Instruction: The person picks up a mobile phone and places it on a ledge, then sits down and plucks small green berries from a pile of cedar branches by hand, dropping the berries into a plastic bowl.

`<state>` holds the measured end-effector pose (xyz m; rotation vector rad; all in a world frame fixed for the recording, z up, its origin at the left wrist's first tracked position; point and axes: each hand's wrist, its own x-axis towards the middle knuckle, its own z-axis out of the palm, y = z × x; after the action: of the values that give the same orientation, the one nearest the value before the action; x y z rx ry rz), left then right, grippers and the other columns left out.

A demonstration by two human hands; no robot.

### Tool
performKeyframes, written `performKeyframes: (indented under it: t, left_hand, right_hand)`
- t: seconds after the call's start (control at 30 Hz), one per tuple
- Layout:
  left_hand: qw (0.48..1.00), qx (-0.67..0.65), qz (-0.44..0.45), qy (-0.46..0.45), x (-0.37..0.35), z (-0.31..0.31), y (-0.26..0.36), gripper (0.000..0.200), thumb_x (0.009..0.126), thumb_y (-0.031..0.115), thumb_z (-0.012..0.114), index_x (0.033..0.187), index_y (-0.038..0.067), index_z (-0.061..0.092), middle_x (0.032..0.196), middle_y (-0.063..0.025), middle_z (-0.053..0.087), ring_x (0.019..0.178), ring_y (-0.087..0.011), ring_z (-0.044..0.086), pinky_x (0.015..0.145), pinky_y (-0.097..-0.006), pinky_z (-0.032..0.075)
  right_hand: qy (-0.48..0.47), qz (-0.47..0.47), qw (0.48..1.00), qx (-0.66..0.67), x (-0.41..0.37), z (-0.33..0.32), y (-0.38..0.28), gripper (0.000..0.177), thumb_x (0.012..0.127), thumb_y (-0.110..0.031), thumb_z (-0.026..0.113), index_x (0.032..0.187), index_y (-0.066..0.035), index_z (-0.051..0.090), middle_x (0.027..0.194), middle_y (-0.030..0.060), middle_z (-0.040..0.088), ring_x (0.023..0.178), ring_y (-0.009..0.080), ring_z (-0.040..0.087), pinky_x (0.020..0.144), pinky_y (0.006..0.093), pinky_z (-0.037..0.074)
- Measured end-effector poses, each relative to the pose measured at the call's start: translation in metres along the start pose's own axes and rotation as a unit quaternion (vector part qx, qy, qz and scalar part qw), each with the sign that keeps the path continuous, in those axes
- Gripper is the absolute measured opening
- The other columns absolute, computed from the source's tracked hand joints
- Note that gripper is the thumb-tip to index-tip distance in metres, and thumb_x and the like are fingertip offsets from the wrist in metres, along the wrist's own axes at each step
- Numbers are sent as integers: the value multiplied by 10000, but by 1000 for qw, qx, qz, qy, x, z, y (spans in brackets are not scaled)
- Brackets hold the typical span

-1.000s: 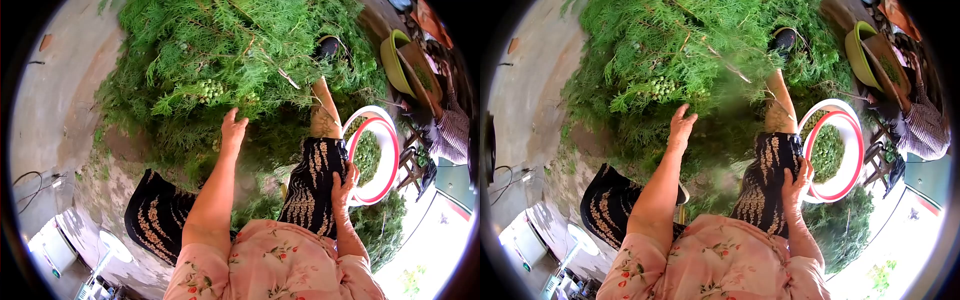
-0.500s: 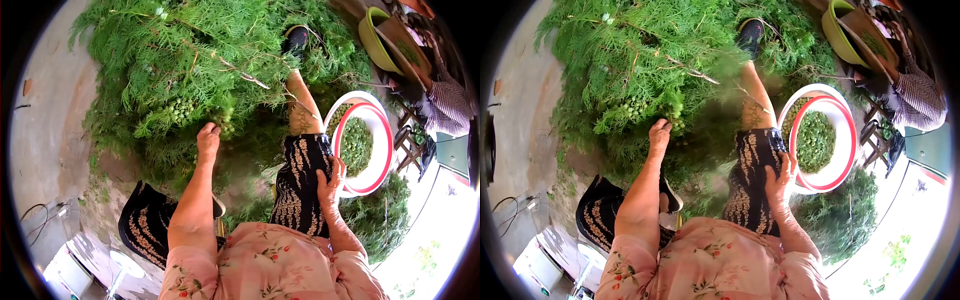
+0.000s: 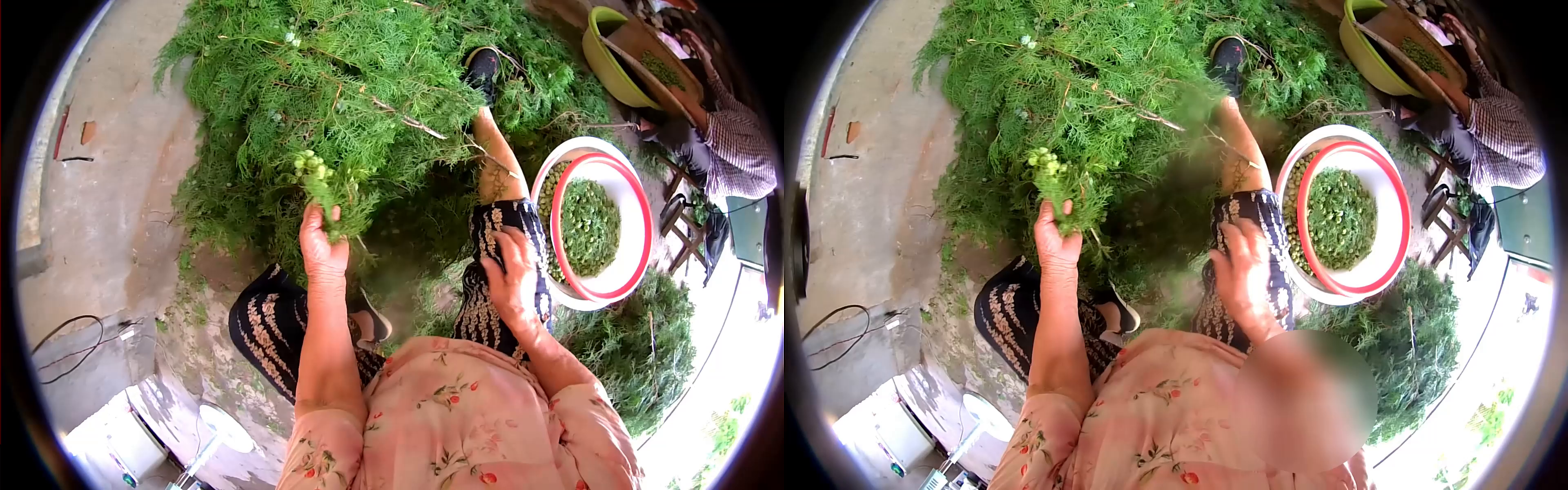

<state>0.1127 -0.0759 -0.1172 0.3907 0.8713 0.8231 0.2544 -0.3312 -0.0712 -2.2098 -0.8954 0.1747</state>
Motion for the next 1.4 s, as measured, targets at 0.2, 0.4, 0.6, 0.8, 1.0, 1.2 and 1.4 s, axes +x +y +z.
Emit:
performKeyframes:
  t: [0.2,0.4,0.6,0.8,1.0,1.2,1.4]
  left_hand:
    - [973,-147,-46,-171,-36,9,44,140,837,112,451,926,64,547,613,-12,481,672,-175,497,838,-422,406]
    - [962,-193,-56,-183,-63,16,52,162,864,106,380,869,23,519,689,-79,530,709,-224,518,835,-393,425]
    - [959,-188,-31,-208,-75,19,37,297,881,101,346,1080,-50,506,999,-175,591,971,-307,545,930,-459,401]
    - [953,-191,-67,-223,-94,23,27,265,889,138,389,1002,-18,571,986,-171,601,884,-306,589,779,-444,498]
    - [958,-190,-76,-200,-109,15,33,219,865,120,418,922,-5,588,890,-154,612,795,-279,589,703,-403,509]
    - [967,-165,-88,-170,-117,-1,28,220,865,118,414,953,-17,564,875,-140,584,734,-248,546,711,-391,487]
    - [970,-168,-96,-151,-129,2,26,221,866,113,423,971,-25,560,881,-143,588,728,-247,550,715,-395,491]
  right_hand:
    - [-137,65,948,281,16,75,-14,232,828,-78,569,1043,9,579,870,99,634,794,124,595,710,250,470]
    - [-312,234,776,496,19,75,-81,265,873,-169,557,1071,6,579,866,72,635,811,125,597,751,270,489]
    - [-310,191,789,494,16,70,-105,316,829,-199,637,1043,25,574,877,50,618,808,104,543,737,249,458]
    - [-211,191,808,516,15,61,-113,338,799,-123,629,1091,23,541,929,78,615,797,154,534,744,276,437]
    - [-89,245,760,596,30,33,-99,286,834,-153,604,1096,-43,578,894,-11,614,805,89,548,686,231,418]
    - [-299,149,779,530,38,24,-89,285,818,-146,641,1077,-40,586,849,-18,600,707,62,518,589,197,414]
    - [-258,209,692,641,22,29,-94,274,793,-77,655,1057,-53,586,861,-35,574,788,74,518,702,238,426]
